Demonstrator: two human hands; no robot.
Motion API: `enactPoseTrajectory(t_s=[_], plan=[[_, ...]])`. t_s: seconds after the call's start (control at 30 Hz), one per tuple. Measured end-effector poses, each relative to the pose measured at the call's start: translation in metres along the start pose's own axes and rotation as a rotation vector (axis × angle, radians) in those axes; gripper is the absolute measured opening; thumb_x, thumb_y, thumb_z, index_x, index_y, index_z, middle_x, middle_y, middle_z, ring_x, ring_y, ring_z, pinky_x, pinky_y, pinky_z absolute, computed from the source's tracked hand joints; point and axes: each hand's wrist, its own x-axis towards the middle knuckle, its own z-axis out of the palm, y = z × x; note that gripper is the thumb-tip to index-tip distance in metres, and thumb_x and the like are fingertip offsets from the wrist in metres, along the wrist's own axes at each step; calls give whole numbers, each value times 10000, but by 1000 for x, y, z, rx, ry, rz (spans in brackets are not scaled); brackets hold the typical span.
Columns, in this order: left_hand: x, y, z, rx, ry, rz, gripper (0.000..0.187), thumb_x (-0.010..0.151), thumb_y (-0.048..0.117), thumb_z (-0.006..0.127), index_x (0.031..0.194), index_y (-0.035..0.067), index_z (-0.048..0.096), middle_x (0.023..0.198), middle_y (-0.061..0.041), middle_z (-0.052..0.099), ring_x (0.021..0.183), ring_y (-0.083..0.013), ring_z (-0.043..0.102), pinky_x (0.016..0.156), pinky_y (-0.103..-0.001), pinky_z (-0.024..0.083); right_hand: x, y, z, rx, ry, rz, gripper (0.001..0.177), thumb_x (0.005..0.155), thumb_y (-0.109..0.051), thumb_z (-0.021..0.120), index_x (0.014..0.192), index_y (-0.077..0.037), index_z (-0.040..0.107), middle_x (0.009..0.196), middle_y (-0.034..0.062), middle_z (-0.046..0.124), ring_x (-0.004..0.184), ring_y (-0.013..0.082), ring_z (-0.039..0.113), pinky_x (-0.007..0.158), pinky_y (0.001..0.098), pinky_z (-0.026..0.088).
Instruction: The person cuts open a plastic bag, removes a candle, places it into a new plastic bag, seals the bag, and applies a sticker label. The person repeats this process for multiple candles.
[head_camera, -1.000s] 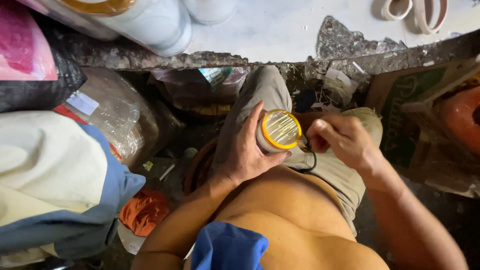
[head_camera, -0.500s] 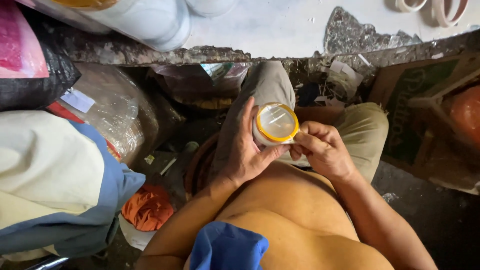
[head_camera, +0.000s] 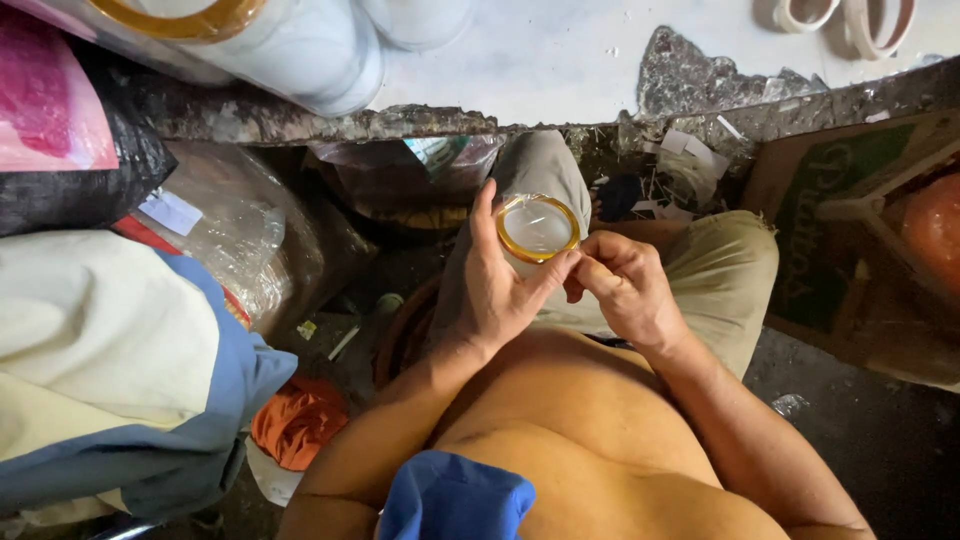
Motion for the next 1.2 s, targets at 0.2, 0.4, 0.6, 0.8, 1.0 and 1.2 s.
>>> enactPoseTrajectory(t_s=[0.2, 0.4, 0.6, 0.8, 1.0, 1.2], plan=[[28, -10, -19, 11, -228, 88, 1160, 740, 363, 924, 1600, 12, 229, 1465, -381, 474, 1368, -512, 500, 1153, -554, 411, 5, 7, -9, -13, -49, 32, 184, 967, -66, 688, 814, 17, 748, 596, 135, 675, 607, 169, 673, 610, 296, 545], [31, -42, -16, -29, -348, 70, 980, 770, 257, 898, 1536, -52, 370, 1439, -381, 495, 1358, -498, 493, 1124, -546, 409, 23, -41, -104, -529, 409, -482, 125, 958, -59, 859, 1059, -50, 785, 892, 120, 692, 820, 214, 660, 795, 314, 509], [34, -41, -12, 183, -382, 171, 999, 758, 345, 876, 1529, -11, 348, 1496, -267, 507, 1386, -352, 507, 1172, -406, 362, 76, -132, -197, -950, 916, -1064, 117, 1045, 141, 684, 1071, 29, 663, 995, 155, 668, 698, 226, 505, 623, 377, 397], [31, -65, -8, 60, -409, 26, 1039, 734, 231, 906, 1568, 95, 302, 1558, -158, 446, 1448, -248, 425, 1213, -374, 275, 150, -134, -286, -612, 806, -518, 181, 953, -36, 646, 782, -80, 689, 725, 0, 654, 654, 58, 627, 483, 278, 372], [36, -33, -12, 225, -473, -100, 1018, 752, 346, 855, 1581, 165, 293, 1563, -154, 448, 1435, -274, 435, 1166, -404, 326, 163, -155, -281, -276, 649, -807, 399, 1046, 187, 776, 795, -73, 606, 757, 36, 611, 667, 124, 565, 618, 329, 467], [36, -45, -14, -25, -507, -89, 1013, 798, 324, 821, 1586, 60, 242, 1446, -165, 551, 1341, -260, 527, 1177, -395, 335, 90, -149, -210, -333, 781, -798, 285, 891, 221, 818, 1041, 27, 671, 924, 185, 735, 719, 229, 724, 586, 331, 604]])
